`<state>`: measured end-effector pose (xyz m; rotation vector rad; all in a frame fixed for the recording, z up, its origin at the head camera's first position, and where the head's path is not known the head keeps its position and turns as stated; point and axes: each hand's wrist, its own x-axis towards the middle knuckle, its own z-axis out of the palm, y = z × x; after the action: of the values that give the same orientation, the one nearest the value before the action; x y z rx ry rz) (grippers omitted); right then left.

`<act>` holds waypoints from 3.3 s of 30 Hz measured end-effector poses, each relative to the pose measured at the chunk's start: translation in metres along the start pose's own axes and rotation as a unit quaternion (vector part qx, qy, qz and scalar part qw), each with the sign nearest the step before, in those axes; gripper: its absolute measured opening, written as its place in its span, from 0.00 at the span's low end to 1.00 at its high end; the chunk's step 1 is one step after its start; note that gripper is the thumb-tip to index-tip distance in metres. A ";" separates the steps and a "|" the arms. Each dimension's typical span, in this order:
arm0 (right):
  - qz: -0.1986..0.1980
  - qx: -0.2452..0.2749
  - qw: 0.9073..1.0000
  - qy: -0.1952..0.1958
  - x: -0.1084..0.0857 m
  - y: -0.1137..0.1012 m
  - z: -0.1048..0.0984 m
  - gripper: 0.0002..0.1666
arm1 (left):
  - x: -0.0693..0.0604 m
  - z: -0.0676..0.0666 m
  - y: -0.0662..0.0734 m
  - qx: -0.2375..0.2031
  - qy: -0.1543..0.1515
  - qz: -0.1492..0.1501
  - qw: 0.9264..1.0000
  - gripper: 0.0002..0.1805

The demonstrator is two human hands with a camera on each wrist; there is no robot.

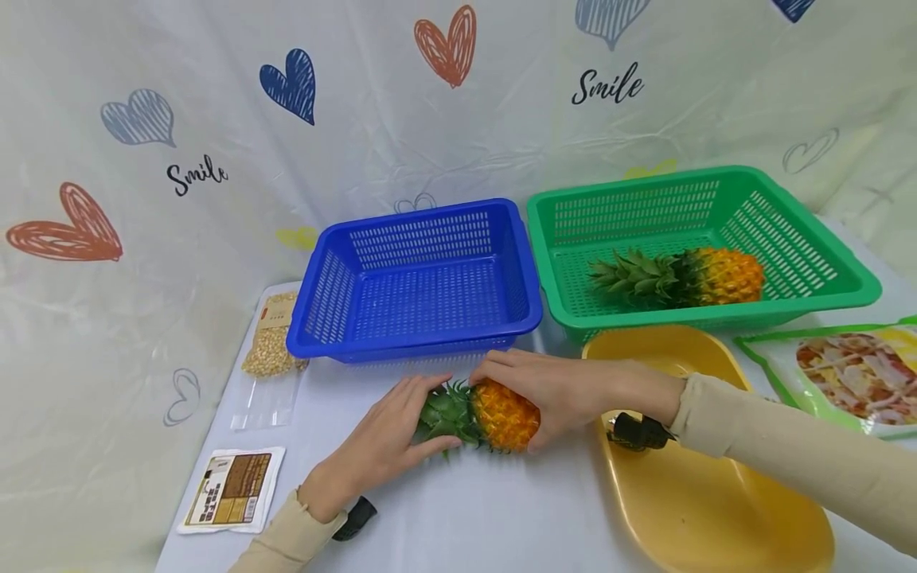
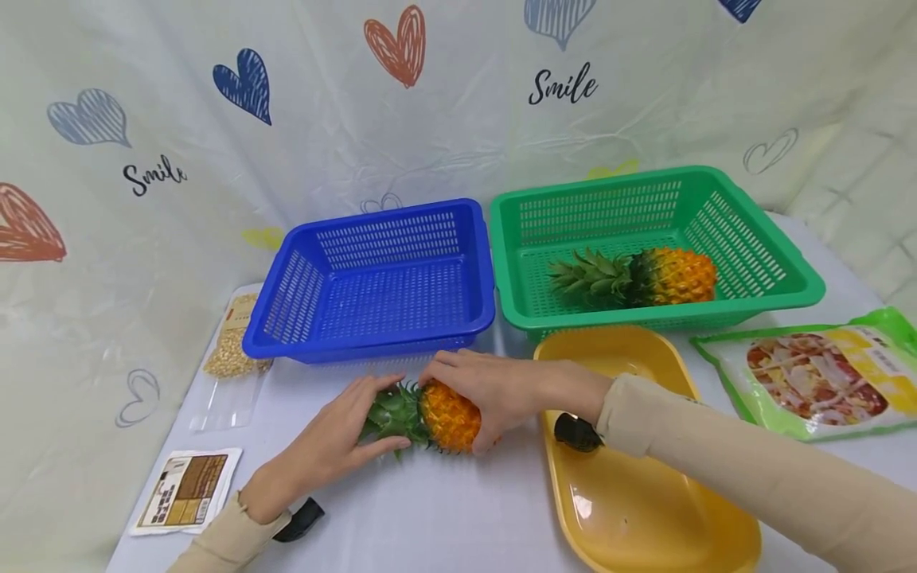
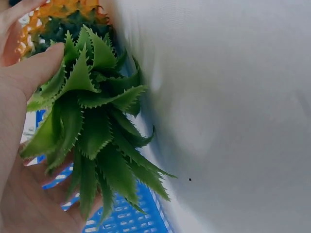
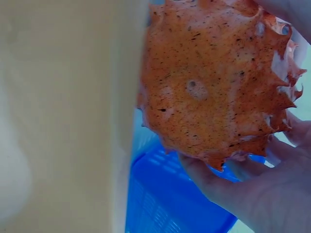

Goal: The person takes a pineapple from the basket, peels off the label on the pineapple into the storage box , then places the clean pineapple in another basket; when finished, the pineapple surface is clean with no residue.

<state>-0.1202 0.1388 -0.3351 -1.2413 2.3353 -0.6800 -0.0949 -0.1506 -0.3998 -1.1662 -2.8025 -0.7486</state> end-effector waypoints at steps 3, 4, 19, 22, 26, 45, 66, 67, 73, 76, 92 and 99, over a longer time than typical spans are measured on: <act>-0.001 -0.013 1.000 0.006 0.000 -0.002 0.000 0.50 | 0.001 -0.001 0.000 -0.002 0.003 0.007 1.000 0.43; -0.003 -0.018 1.000 0.010 0.000 -0.002 0.001 0.50 | 0.001 -0.001 -0.001 -0.002 0.004 0.010 1.000 0.43; -0.007 -0.011 0.997 0.070 -0.032 -0.010 -0.010 0.48 | 0.009 -0.033 0.003 -0.097 -0.005 -0.001 0.995 0.46; -0.011 -0.008 0.997 0.082 -0.046 -0.016 -0.022 0.47 | 0.007 -0.045 0.000 -0.133 0.027 0.003 0.991 0.36; -0.022 -0.011 0.994 0.106 -0.071 -0.021 -0.042 0.47 | 0.010 -0.053 -0.006 -0.183 0.081 0.021 0.979 0.24; -0.018 -0.163 0.927 0.338 -0.127 0.040 -0.151 0.72 | 0.069 0.026 0.055 -0.230 -0.020 0.007 0.973 0.39; 0.103 -0.241 0.917 0.300 -0.127 0.143 -0.175 0.63 | 0.151 0.077 0.098 -0.291 0.077 -0.088 0.950 0.46; 0.103 -0.242 0.919 0.293 -0.127 0.147 -0.175 0.62 | 0.153 0.078 0.099 -0.294 0.083 -0.092 0.948 0.46; 0.105 -0.248 0.932 0.243 -0.124 0.166 -0.171 0.62 | 0.166 0.085 0.104 -0.310 0.108 -0.101 0.939 0.41; 0.108 -0.259 0.937 0.208 -0.121 0.171 -0.172 0.60 | 0.171 0.088 0.105 -0.316 0.128 -0.105 0.934 0.37; 0.172 -0.271 0.944 0.082 -0.114 0.192 -0.173 0.58 | 0.175 0.095 0.104 -0.326 0.154 -0.095 0.928 0.33; 0.161 -0.283 0.942 0.081 -0.114 0.195 -0.178 0.57 | 0.175 0.095 0.106 -0.324 0.160 -0.097 0.927 0.33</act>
<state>-0.2861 0.3704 -0.2940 -0.9898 2.9013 0.0113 -0.1342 0.0711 -0.4059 -0.6984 -2.4667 -1.7924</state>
